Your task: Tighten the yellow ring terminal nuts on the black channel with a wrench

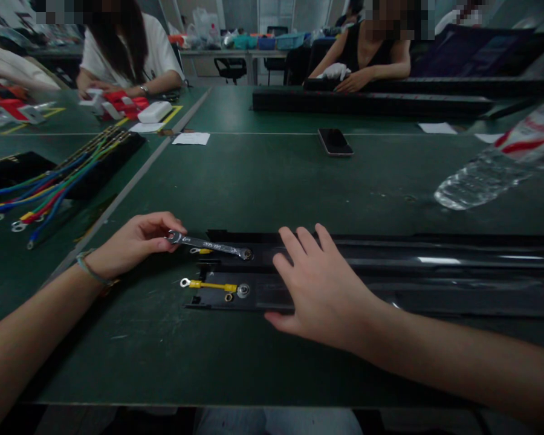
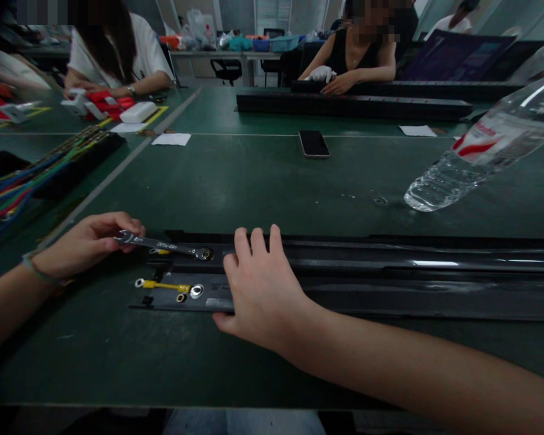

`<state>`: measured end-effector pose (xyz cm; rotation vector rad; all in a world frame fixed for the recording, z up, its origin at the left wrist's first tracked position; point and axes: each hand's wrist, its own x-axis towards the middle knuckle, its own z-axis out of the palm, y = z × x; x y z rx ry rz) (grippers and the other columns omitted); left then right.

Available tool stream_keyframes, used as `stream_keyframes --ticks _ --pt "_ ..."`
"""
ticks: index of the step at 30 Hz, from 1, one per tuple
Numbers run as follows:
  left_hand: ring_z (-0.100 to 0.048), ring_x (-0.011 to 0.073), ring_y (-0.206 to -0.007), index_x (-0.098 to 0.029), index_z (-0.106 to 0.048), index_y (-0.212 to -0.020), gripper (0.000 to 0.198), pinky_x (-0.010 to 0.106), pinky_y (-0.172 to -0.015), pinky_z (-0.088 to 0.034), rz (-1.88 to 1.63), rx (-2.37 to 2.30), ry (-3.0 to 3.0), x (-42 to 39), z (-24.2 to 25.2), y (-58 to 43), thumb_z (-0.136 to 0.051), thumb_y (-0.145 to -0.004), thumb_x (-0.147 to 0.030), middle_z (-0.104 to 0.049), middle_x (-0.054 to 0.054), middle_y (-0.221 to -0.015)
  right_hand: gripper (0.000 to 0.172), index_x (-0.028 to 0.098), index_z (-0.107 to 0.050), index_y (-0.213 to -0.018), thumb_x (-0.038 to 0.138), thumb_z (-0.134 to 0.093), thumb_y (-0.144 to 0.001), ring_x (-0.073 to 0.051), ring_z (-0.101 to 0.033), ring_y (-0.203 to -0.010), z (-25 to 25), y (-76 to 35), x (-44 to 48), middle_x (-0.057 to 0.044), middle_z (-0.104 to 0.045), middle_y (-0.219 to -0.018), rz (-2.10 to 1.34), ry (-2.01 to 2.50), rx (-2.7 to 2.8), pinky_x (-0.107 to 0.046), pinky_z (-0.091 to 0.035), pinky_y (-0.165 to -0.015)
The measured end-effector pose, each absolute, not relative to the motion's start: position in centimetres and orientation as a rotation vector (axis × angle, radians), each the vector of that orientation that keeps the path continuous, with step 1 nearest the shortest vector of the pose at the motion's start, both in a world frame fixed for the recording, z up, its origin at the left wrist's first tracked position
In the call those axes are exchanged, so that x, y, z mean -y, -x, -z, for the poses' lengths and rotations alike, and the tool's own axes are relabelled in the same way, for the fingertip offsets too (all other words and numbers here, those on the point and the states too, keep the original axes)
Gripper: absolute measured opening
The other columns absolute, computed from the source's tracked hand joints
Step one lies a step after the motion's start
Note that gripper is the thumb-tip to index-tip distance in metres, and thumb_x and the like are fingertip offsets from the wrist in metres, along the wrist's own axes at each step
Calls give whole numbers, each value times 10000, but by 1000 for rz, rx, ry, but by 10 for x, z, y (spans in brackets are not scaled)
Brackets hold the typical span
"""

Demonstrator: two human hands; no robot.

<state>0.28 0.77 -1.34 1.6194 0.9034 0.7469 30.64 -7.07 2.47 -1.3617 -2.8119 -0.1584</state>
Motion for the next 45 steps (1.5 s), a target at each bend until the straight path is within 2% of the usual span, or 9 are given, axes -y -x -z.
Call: stream_keyframes --ticks 14,22,32,45 --pt "-455 91 -549 -156 -611 -872 163 196 -509 -346 -803 -1099 -1666 -10 15 -3 -612 -715 -199 -529 -10 -614 632 97 -559 -1007 616 -405 -682 -388 -334 -1147 -24 -306 70 -246 -377 -1272 159 1356 2812 -561 -194 -927" --pt "-448 108 -586 -171 -605 -816 159 220 -535 -348 -752 -960 -1672 -10 15 -2 -648 -669 -215 -526 -4 -686 643 104 -553 -1032 622 -391 -686 -379 -335 -1150 -24 -307 71 -234 -374 -1283 172 1363 2822 -559 -189 -929" --pt "-460 139 -633 -184 -594 -743 210 246 -549 -356 -685 -759 -1654 -6 10 -5 -711 -620 -306 -520 -2 -660 644 101 -554 -1030 621 -390 -688 -382 -336 -1148 -24 -306 70 -236 -377 -1279 165 1361 2812 -560 -188 -929" --pt "-444 130 -632 -185 -575 -782 232 228 -538 -358 -644 -730 -1690 -6 10 -6 -679 -662 -354 -504 -11 -666 639 97 -556 -1027 613 -420 -676 -391 -338 -1147 -23 -306 70 -246 -374 -1277 137 1354 2806 -567 -188 -931"
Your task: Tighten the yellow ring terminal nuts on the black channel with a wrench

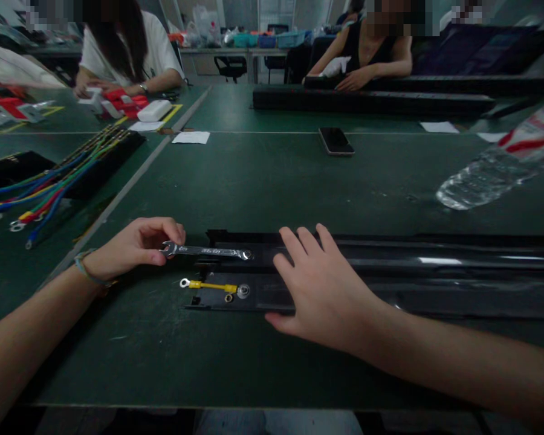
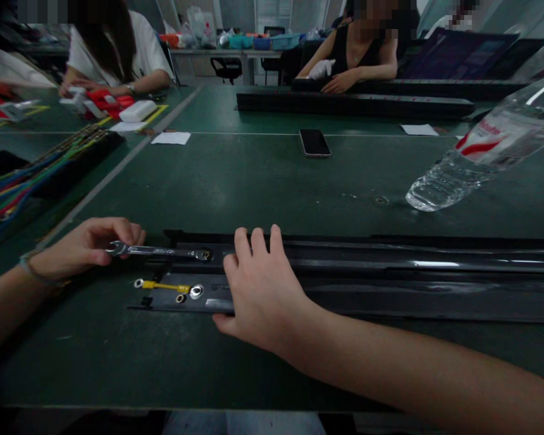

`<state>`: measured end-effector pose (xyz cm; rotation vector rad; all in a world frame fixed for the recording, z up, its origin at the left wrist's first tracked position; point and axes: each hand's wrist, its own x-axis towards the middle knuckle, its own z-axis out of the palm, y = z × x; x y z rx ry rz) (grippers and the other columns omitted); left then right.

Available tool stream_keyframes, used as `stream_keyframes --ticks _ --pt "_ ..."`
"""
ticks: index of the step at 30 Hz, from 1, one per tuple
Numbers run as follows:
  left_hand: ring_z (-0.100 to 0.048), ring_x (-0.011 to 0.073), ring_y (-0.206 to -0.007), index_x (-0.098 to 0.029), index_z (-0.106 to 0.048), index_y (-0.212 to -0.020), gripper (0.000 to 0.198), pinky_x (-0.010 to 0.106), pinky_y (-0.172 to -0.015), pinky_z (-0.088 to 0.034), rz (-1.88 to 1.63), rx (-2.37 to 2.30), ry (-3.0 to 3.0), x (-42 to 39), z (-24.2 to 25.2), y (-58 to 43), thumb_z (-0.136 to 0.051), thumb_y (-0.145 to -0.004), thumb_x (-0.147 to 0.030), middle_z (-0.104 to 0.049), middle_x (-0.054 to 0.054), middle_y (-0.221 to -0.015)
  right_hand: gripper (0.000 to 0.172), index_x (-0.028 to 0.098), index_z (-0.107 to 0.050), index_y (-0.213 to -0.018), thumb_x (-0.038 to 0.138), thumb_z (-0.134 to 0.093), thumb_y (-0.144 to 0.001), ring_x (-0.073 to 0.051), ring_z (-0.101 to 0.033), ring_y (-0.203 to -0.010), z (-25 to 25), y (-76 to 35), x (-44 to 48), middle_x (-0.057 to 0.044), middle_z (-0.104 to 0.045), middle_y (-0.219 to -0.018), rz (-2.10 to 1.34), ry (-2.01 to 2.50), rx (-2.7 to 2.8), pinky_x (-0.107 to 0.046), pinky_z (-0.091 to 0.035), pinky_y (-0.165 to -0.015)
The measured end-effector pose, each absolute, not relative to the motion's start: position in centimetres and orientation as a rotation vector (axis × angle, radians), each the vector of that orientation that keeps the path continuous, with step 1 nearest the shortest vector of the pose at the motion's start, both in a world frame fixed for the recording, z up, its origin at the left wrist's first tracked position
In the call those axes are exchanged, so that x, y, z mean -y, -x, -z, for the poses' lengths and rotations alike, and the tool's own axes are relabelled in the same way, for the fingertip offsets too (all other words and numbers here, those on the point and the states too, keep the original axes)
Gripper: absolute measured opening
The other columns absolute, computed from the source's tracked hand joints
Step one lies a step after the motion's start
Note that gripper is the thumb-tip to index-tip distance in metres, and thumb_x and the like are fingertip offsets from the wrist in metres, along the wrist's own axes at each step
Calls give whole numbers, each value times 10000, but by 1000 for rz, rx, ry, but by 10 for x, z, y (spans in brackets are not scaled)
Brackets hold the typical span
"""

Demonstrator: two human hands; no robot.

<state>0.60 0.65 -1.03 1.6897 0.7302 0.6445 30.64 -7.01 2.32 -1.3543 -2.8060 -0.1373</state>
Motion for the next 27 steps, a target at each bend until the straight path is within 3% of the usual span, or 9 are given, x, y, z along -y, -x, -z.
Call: stream_keyframes --ticks 27 --pt "-453 133 -631 -187 -575 -780 222 238 -543 -369 -630 -739 -1706 -6 9 -4 -674 -666 -349 -505 -8 -675 641 96 -564 -1018 616 -424 -671 -392 -339 -1147 -23 -306 70 -247 -378 -1274 134 1350 2797 -565 -192 -931"
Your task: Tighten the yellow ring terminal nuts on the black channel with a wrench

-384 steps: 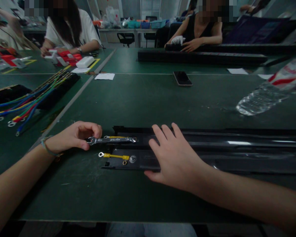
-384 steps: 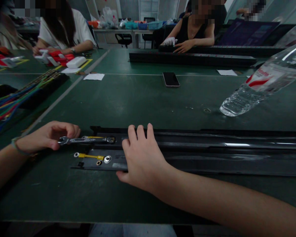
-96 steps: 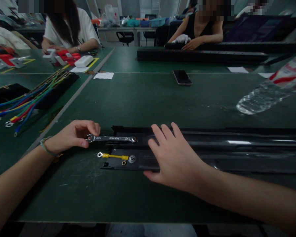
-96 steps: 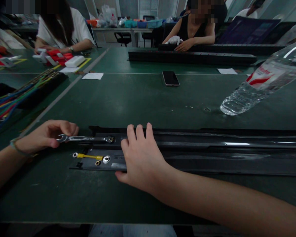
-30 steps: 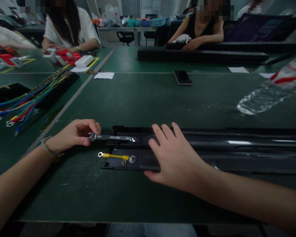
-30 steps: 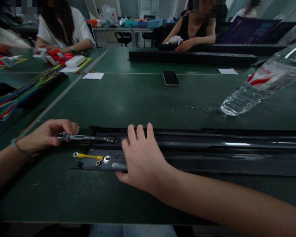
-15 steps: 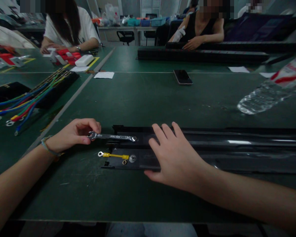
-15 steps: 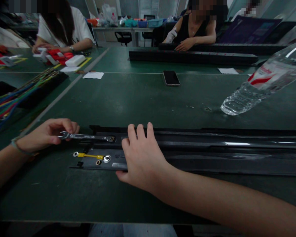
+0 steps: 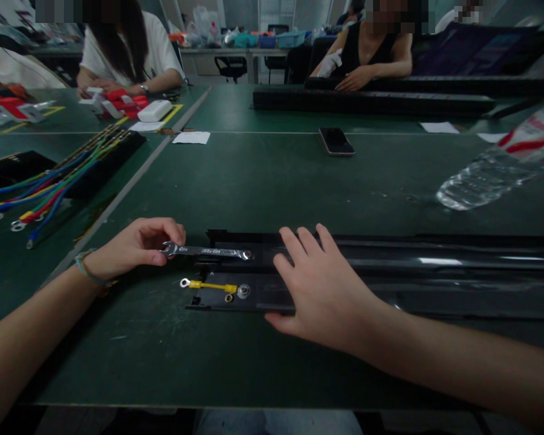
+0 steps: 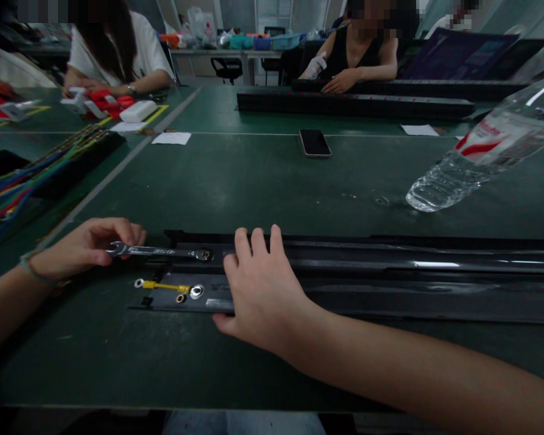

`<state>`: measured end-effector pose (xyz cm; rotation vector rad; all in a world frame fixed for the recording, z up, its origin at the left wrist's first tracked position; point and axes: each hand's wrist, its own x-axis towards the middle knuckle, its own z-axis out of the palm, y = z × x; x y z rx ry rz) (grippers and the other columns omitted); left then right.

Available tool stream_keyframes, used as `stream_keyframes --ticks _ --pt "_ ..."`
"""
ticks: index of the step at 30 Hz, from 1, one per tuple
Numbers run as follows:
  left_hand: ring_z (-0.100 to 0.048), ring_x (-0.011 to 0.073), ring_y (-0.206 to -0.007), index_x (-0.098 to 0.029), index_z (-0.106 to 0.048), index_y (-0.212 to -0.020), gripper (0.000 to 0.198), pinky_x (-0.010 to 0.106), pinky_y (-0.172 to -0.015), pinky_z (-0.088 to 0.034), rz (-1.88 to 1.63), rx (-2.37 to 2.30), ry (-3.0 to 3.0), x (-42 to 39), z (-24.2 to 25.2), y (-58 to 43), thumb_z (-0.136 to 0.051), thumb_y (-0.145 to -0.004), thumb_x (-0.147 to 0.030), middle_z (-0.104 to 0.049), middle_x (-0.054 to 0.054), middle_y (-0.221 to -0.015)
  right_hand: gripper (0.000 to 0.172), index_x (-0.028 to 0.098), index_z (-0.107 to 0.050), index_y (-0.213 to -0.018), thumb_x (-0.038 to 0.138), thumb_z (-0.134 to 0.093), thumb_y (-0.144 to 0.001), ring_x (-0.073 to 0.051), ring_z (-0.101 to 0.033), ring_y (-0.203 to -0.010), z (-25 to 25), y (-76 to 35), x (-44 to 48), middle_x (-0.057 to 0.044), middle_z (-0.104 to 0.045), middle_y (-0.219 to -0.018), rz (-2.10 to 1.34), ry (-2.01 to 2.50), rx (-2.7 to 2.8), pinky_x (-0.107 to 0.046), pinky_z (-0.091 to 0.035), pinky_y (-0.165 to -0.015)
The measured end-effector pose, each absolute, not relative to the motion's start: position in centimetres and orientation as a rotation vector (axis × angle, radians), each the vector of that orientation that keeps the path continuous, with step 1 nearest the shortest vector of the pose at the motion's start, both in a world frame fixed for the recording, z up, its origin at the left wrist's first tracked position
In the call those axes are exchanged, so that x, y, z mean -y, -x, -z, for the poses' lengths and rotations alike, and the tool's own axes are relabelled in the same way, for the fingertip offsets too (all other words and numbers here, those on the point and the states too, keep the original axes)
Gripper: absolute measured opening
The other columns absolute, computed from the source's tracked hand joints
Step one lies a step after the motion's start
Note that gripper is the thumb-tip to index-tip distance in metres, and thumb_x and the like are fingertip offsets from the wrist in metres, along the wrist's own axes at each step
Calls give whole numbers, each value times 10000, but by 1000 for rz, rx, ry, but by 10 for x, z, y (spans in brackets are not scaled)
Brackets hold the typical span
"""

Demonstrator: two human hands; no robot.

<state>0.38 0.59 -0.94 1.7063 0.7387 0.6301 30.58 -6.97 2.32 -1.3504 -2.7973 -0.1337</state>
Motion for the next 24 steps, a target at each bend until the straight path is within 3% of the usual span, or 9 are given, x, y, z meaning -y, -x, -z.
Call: stream_keyframes --ticks 17,24 --pt "-465 133 -642 -178 -572 -771 225 235 -543 -377 -647 -699 -1705 -5 10 -5 -685 -660 -338 -512 -6 -677 645 96 -560 -1019 622 -404 -679 -392 -334 -1148 -22 -307 69 -248 -377 -1273 147 1347 2799 -567 -190 -928" --pt "-455 114 -607 -170 -565 -801 131 229 -555 -369 -706 -908 -1698 -8 12 -3 -618 -699 -233 -507 -7 -672 631 95 -553 -1026 607 -401 -690 -386 -334 -1149 -24 -306 70 -244 -371 -1280 140 1349 2818 -560 -189 -931"
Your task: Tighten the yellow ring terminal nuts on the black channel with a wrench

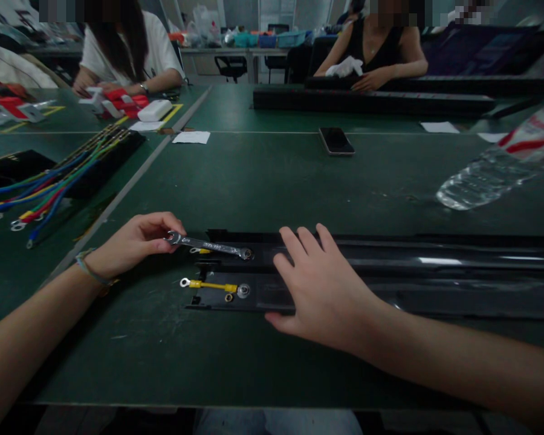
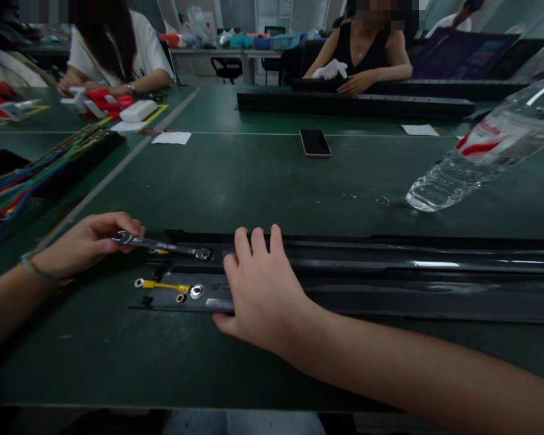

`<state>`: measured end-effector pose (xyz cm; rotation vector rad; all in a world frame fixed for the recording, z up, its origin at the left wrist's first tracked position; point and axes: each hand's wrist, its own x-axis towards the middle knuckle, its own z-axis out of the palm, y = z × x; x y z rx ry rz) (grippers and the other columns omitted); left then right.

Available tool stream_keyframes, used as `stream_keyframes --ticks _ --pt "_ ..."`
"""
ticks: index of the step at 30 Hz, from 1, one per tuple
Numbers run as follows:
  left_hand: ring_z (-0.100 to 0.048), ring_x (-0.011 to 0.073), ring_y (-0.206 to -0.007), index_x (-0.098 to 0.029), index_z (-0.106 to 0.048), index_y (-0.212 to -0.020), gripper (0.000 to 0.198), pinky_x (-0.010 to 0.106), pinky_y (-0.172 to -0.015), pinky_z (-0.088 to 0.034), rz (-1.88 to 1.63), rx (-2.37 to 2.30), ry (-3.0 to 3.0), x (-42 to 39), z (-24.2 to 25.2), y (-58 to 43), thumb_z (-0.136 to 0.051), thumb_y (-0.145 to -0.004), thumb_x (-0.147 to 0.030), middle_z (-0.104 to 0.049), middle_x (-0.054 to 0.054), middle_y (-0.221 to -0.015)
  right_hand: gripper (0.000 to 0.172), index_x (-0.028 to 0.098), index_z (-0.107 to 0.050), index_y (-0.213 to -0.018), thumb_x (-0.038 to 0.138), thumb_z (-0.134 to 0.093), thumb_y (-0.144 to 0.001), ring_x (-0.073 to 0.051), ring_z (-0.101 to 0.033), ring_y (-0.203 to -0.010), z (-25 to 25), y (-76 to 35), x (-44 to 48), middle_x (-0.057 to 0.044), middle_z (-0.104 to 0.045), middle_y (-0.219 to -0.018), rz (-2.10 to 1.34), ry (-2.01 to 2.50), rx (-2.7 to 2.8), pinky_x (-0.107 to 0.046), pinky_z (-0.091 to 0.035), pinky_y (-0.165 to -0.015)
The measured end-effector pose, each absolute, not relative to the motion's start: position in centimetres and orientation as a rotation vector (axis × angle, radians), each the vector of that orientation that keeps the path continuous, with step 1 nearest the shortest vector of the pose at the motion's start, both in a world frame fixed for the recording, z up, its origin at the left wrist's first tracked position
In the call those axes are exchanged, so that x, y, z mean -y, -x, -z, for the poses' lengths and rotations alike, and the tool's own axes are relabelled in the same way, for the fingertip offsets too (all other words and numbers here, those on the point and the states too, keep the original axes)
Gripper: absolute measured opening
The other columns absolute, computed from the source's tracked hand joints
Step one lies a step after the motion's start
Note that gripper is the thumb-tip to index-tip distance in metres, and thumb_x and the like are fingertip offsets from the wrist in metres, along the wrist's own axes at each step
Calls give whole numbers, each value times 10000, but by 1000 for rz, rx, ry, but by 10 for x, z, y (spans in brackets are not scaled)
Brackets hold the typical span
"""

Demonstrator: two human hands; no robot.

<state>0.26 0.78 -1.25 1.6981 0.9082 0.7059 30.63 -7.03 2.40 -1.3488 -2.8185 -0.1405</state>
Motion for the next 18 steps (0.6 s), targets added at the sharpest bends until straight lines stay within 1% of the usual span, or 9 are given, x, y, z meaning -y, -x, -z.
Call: stream_keyframes --ticks 6,15,18 --pt "-457 95 -561 -166 -580 -851 144 211 -528 -356 -743 -1004 -1681 -10 15 -3 -603 -713 -200 -516 -12 -649 632 93 -556 -1017 610 -411 -683 -388 -329 -1151 -24 -306 71 -249 -369 -1278 139 1358 2810 -561 -187 -932" --pt "-446 86 -544 -166 -594 -857 129 196 -511 -335 -772 -1021 -1696 -9 13 -4 -590 -735 -206 -509 -23 -601 638 94 -558 -1016 616 -406 -682 -392 -328 -1151 -24 -306 70 -249 -372 -1276 138 1355 2816 -565 -189 -928" --pt "-446 90 -555 -168 -596 -851 137 203 -518 -338 -760 -1009 -1676 -10 14 -3 -609 -721 -209 -515 -18 -628 640 97 -559 -1014 621 -400 -683 -388 -328 -1152 -23 -306 70 -245 -372 -1278 153 1356 2816 -563 -186 -929"
